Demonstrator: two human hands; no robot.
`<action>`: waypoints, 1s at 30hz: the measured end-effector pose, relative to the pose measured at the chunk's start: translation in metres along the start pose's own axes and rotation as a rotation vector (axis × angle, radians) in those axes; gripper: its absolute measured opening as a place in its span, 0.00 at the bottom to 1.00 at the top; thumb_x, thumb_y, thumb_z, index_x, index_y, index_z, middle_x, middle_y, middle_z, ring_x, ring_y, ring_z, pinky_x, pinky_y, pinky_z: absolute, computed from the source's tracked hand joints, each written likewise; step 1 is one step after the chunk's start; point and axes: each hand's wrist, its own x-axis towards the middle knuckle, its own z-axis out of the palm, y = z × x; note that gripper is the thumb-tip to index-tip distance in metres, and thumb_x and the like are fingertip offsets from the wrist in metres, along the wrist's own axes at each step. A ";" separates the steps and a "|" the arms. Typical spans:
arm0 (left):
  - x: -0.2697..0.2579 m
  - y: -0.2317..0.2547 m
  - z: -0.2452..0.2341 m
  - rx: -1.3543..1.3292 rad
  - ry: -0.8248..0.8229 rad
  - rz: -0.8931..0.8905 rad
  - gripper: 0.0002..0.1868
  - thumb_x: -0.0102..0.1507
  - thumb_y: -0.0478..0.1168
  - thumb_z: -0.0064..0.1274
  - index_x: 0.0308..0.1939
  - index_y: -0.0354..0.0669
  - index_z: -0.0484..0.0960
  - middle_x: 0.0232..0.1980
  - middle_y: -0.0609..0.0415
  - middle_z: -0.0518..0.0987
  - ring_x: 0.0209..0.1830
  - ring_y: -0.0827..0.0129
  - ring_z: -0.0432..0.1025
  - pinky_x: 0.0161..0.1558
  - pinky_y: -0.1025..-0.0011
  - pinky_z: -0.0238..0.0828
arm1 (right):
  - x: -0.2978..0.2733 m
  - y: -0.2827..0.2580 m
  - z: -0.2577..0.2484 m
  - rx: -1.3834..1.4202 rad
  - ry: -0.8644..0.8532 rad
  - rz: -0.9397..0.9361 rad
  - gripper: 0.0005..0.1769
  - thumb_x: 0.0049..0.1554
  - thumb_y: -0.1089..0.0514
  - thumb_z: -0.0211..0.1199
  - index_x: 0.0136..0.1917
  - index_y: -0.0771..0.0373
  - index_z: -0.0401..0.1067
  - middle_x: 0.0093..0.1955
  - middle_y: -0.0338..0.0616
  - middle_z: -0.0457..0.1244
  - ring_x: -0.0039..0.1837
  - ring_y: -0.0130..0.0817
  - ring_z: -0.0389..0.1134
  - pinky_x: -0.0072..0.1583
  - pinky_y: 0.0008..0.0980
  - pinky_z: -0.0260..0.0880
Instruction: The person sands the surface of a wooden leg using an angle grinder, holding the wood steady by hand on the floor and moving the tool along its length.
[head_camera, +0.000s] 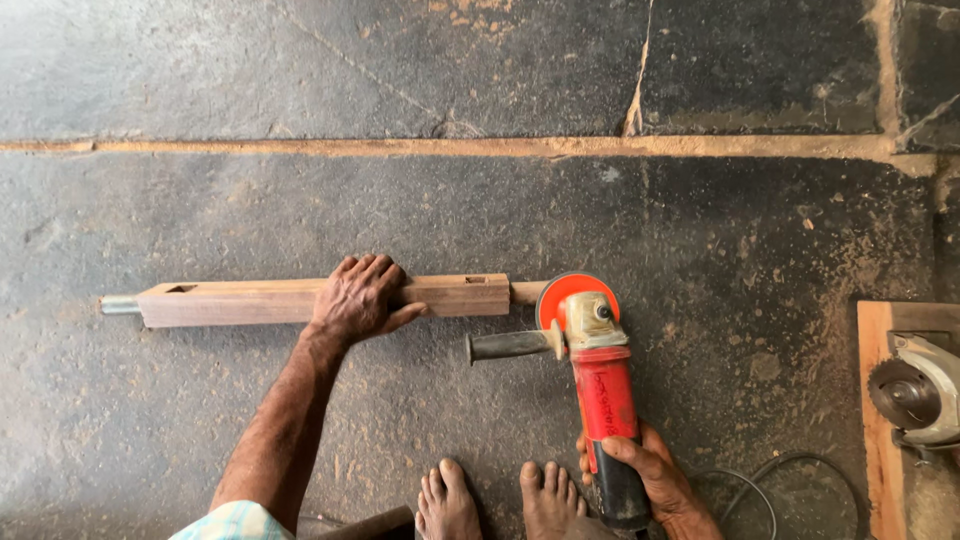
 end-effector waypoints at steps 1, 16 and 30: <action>0.000 0.000 -0.002 0.005 0.008 0.002 0.36 0.61 0.76 0.44 0.47 0.49 0.79 0.46 0.51 0.79 0.50 0.61 0.74 0.58 0.54 0.69 | 0.001 -0.001 0.001 -0.002 -0.016 -0.021 0.39 0.40 0.43 0.73 0.56 0.72 0.68 0.41 0.52 0.68 0.38 0.37 0.72 0.43 0.40 0.80; 0.003 0.003 -0.018 0.003 -0.047 -0.002 0.38 0.60 0.78 0.44 0.48 0.48 0.78 0.49 0.52 0.79 0.53 0.61 0.74 0.60 0.57 0.69 | 0.006 -0.003 0.011 0.000 -0.088 -0.064 0.37 0.45 0.43 0.72 0.56 0.72 0.67 0.41 0.52 0.67 0.39 0.37 0.71 0.44 0.39 0.78; -0.015 0.006 0.011 0.093 0.061 0.146 0.38 0.58 0.63 0.60 0.62 0.45 0.69 0.66 0.51 0.72 0.63 0.61 0.68 0.62 0.59 0.65 | 0.008 0.005 0.017 0.025 -0.060 0.002 0.37 0.42 0.44 0.72 0.57 0.70 0.67 0.41 0.51 0.68 0.39 0.36 0.71 0.44 0.37 0.77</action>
